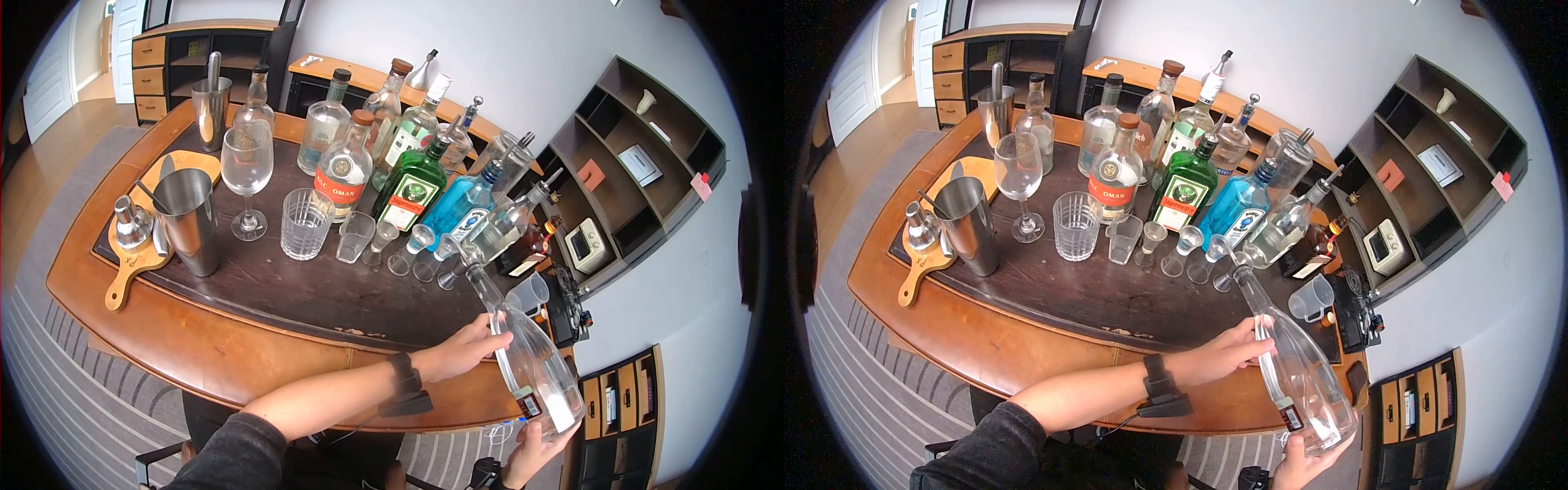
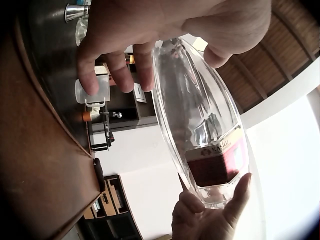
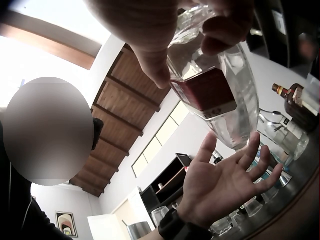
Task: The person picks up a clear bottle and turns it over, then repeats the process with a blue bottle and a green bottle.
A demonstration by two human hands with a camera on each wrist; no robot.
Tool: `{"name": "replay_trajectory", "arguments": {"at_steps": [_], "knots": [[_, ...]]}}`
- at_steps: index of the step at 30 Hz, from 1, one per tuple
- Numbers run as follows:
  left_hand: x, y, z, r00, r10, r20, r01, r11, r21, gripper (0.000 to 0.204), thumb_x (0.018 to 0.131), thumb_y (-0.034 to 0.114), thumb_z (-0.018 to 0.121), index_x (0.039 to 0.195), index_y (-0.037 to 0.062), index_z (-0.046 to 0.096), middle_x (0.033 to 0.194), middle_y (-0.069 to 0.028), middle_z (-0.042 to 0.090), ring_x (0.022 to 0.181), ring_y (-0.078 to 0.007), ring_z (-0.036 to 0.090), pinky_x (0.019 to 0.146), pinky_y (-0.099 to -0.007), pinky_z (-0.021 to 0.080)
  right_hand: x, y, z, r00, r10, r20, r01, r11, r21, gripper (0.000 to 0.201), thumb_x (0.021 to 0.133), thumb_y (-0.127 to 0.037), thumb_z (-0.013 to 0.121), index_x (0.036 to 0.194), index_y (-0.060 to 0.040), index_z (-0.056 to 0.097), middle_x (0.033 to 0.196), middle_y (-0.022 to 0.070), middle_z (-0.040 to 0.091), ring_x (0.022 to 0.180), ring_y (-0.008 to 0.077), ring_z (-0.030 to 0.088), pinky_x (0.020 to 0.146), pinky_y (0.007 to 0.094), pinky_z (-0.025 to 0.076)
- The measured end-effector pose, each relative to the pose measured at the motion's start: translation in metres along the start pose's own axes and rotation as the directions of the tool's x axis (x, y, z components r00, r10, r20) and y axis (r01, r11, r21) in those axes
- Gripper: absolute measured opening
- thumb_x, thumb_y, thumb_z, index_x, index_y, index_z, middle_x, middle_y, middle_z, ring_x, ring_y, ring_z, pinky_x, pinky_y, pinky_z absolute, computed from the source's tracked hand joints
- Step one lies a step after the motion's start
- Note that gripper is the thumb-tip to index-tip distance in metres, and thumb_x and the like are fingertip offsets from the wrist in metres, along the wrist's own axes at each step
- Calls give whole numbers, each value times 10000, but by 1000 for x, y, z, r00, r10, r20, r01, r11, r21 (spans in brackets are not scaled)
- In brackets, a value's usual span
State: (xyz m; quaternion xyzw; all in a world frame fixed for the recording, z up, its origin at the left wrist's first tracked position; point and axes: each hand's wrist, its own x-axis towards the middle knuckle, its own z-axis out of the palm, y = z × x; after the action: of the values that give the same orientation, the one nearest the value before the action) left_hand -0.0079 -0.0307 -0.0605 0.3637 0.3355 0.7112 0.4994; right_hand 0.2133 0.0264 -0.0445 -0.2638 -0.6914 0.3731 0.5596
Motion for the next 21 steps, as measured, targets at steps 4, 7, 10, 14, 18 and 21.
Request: {"name": "replay_trajectory", "arguments": {"at_steps": [4,7,10,14,18,21], "knots": [[1,-4,0,1000,-4,-6,5,999,38,609,963,414,499,1420,92,257,1184,-91,549,1033,-129,507,849,-291,391,-2,-4,5,1000,2,-21,-2,1000,8,855,748,-288,761,1402,-9,286,847,65,549,525,62,446,413,177,315],[1,-5,0,1000,-6,-3,6,1000,27,646,954,414,521,1421,60,249,1182,-119,539,1070,-157,508,893,-306,401,-3,0,-1,1000,24,-2,-24,1000,-6,853,743,-284,761,1401,-14,290,837,64,546,531,62,451,413,174,317],[1,-4,-1,1000,-12,-2,12,1000,25,682,946,414,543,1421,29,242,1175,-147,530,1100,-183,508,935,-322,412,-3,5,-4,999,32,1,-32,999,-14,847,740,-276,758,1399,-18,292,847,70,548,535,62,453,412,172,319],[1,-4,-1,1000,-18,8,17,999,34,683,946,418,541,1417,27,237,1160,-151,533,1110,-184,504,930,-324,414,-2,1,-1,1000,21,1,-21,1000,-17,844,739,-265,753,1399,-19,288,851,73,548,536,65,453,411,172,321],[-1,0,1,1000,-7,5,7,1000,23,681,947,418,541,1413,22,240,1158,-154,533,1121,-187,502,930,-326,414,-2,-1,1,1000,20,-4,-20,1000,1,852,739,-258,750,1406,-19,277,857,76,547,536,66,451,410,175,316],[-2,0,1,1000,-6,4,6,1000,16,680,948,416,540,1412,19,242,1170,-157,532,1125,-189,503,931,-326,414,-1,0,1,1000,14,4,-14,1000,9,857,741,-254,750,1411,-19,270,857,76,547,534,65,448,409,176,311]]}}
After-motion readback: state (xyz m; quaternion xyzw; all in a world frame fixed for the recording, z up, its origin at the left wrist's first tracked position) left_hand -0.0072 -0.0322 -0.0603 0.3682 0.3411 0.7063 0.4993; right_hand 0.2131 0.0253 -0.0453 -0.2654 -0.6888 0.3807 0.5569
